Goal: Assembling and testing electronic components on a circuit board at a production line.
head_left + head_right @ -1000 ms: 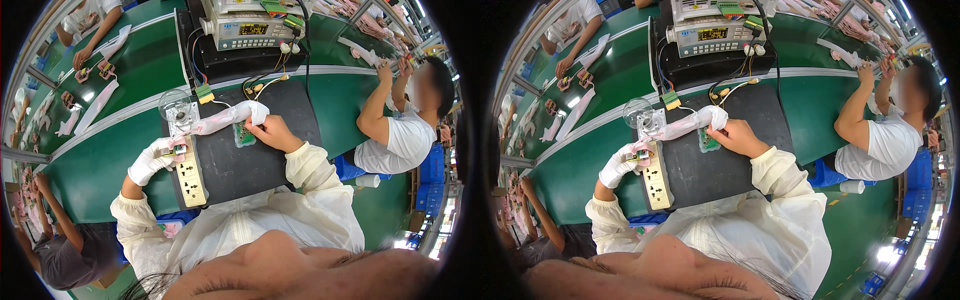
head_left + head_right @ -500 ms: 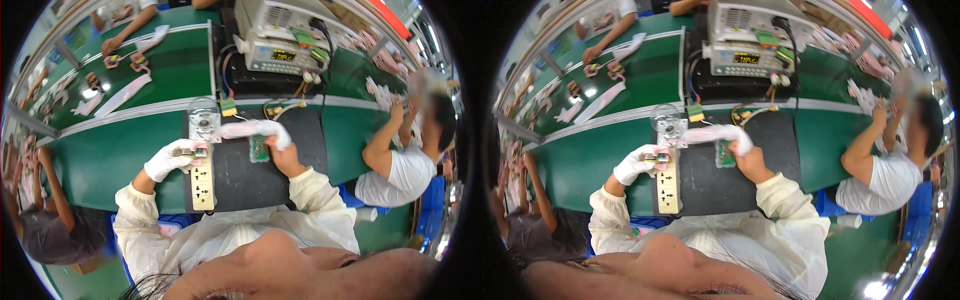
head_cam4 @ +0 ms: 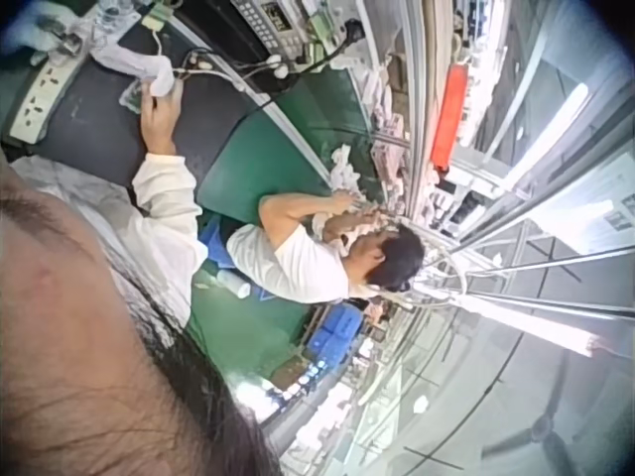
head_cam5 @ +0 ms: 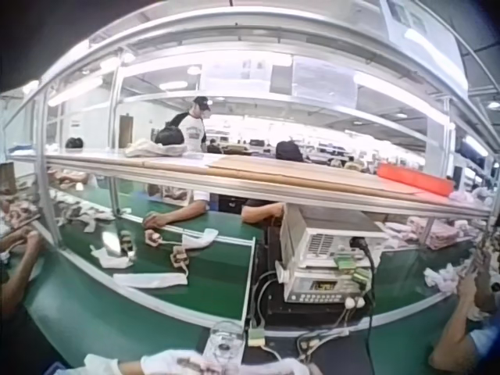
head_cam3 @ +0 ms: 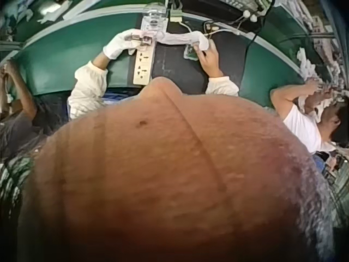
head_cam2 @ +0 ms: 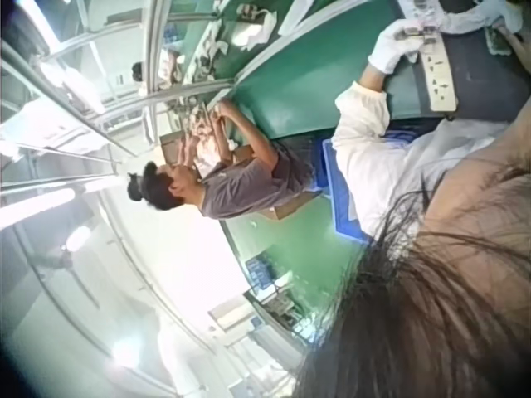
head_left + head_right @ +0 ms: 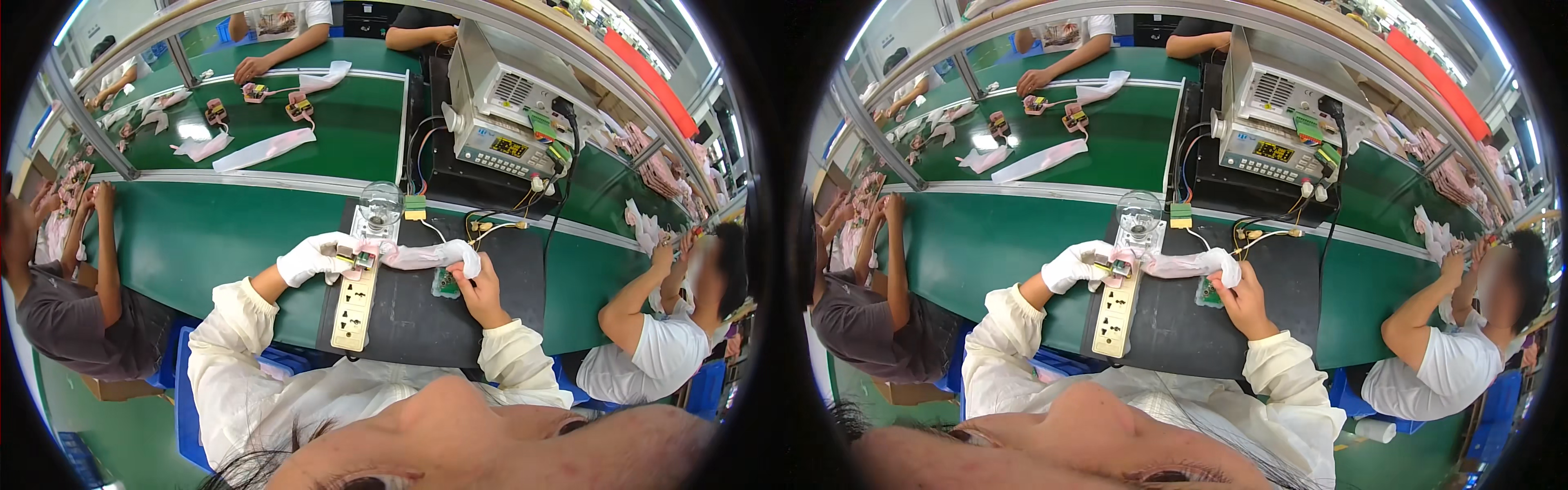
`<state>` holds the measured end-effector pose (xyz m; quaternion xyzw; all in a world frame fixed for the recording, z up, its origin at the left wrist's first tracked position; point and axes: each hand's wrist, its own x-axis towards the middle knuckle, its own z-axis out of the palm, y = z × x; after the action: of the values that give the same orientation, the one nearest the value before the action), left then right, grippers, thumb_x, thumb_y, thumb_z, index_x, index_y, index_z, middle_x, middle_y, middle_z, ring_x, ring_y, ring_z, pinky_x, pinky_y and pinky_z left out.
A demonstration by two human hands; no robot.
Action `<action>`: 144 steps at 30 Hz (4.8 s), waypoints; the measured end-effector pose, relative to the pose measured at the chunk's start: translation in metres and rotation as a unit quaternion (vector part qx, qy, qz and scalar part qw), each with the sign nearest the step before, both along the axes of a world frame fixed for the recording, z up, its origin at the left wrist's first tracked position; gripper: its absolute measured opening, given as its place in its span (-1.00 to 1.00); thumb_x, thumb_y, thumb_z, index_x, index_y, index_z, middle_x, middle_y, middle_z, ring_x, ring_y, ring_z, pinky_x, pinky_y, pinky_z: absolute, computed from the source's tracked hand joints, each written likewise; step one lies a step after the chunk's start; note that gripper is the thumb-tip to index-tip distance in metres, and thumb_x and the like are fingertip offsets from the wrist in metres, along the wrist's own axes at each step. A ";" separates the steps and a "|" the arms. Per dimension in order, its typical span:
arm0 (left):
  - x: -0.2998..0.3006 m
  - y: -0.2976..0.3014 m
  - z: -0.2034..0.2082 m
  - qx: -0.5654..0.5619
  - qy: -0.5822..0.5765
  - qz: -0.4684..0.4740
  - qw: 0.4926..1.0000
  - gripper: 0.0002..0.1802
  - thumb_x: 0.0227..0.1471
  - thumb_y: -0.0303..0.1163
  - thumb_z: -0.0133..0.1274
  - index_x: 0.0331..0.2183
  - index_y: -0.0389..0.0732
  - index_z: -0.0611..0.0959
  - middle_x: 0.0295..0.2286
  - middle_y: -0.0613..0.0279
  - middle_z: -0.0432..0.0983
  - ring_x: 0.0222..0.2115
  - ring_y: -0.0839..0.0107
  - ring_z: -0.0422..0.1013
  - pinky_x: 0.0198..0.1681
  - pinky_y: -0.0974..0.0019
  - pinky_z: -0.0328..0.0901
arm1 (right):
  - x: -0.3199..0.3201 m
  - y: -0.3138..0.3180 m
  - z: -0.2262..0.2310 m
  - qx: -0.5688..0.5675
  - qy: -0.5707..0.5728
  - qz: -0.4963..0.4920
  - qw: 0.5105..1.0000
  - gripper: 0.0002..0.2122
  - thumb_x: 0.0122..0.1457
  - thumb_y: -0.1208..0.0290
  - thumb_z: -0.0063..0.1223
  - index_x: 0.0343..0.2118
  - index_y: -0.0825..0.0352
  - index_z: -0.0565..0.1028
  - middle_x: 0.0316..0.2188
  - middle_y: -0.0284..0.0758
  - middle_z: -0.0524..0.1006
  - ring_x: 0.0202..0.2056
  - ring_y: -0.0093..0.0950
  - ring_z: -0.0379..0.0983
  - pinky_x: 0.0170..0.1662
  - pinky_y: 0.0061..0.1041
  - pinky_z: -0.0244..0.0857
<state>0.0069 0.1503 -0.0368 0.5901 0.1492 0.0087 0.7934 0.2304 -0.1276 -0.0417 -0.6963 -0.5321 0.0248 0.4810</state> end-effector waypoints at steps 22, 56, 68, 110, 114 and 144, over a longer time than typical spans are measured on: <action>-0.013 -0.010 -0.014 -0.049 -0.158 0.036 0.985 -0.47 -0.12 -0.33 0.29 -0.08 -0.17 0.50 -0.26 0.10 0.55 -0.41 0.44 0.52 -0.60 0.51 0.26 | -0.022 -0.009 0.003 -0.025 0.379 0.077 0.922 -0.83 0.25 0.45 -0.01 -0.18 0.39 0.53 -0.34 -0.36 0.49 -0.39 -0.59 0.42 -0.32 -0.62 0.29; -0.015 -0.006 0.000 -0.154 -0.142 -0.193 0.959 -0.34 0.12 0.02 0.01 0.07 -0.29 0.41 -0.25 0.08 0.51 -0.38 0.38 0.50 -0.33 0.37 0.40 | -0.116 0.027 0.018 0.022 0.630 0.201 0.750 -0.42 0.06 0.33 0.24 0.10 0.45 0.27 -0.01 -0.23 0.43 -0.03 -0.42 0.41 -0.01 -0.41 0.31; 0.002 0.025 -0.022 -0.135 -0.158 0.100 0.973 -0.45 0.21 -0.01 -0.12 -0.02 -0.31 0.47 -0.44 0.19 0.48 -0.57 0.41 0.39 -0.44 0.39 0.30 | 0.027 -0.134 0.047 0.138 0.221 -0.233 0.937 -0.63 0.12 0.43 0.18 -0.04 0.47 0.40 -0.22 -0.34 0.51 -0.21 -0.56 0.45 -0.08 -0.56 0.29; 0.094 0.095 0.108 0.431 -0.137 0.494 0.743 -0.46 0.14 0.06 -0.06 -0.16 -0.23 0.59 -0.40 0.09 0.53 -0.49 0.33 0.39 -0.38 0.26 0.32 | -0.011 -0.194 0.043 0.022 0.110 -0.267 0.957 -0.85 0.22 0.48 0.01 -0.26 0.40 0.58 -0.48 -0.30 0.58 -0.53 -0.62 0.47 -0.52 -0.62 0.31; 0.051 -0.028 0.150 0.335 -0.308 0.371 0.810 -0.34 0.16 -0.14 0.01 0.20 -0.14 0.24 -0.27 0.25 0.31 -0.44 0.45 0.30 -0.32 0.36 0.32 | -0.037 -0.149 0.057 0.021 0.191 -0.071 0.979 -0.70 0.14 0.51 0.12 -0.03 0.34 0.48 -0.37 -0.29 0.58 -0.44 -0.60 0.49 -0.41 -0.63 0.35; 0.021 -0.224 0.117 0.403 -0.291 -0.177 0.849 -0.32 -0.08 -0.38 0.25 0.07 -0.24 0.37 -0.04 -0.06 0.35 -0.05 0.03 0.34 0.01 0.14 0.25 | -0.103 -0.067 0.026 0.105 0.520 0.276 0.802 -0.58 0.24 0.32 0.04 0.09 0.38 0.25 0.05 -0.27 0.33 -0.03 -0.55 0.33 0.01 -0.58 0.24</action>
<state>0.0278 -0.0742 0.0799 0.8450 -0.2121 0.0986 0.4809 0.1274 -0.1948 -0.0155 -0.3477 -0.3711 0.4585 0.7288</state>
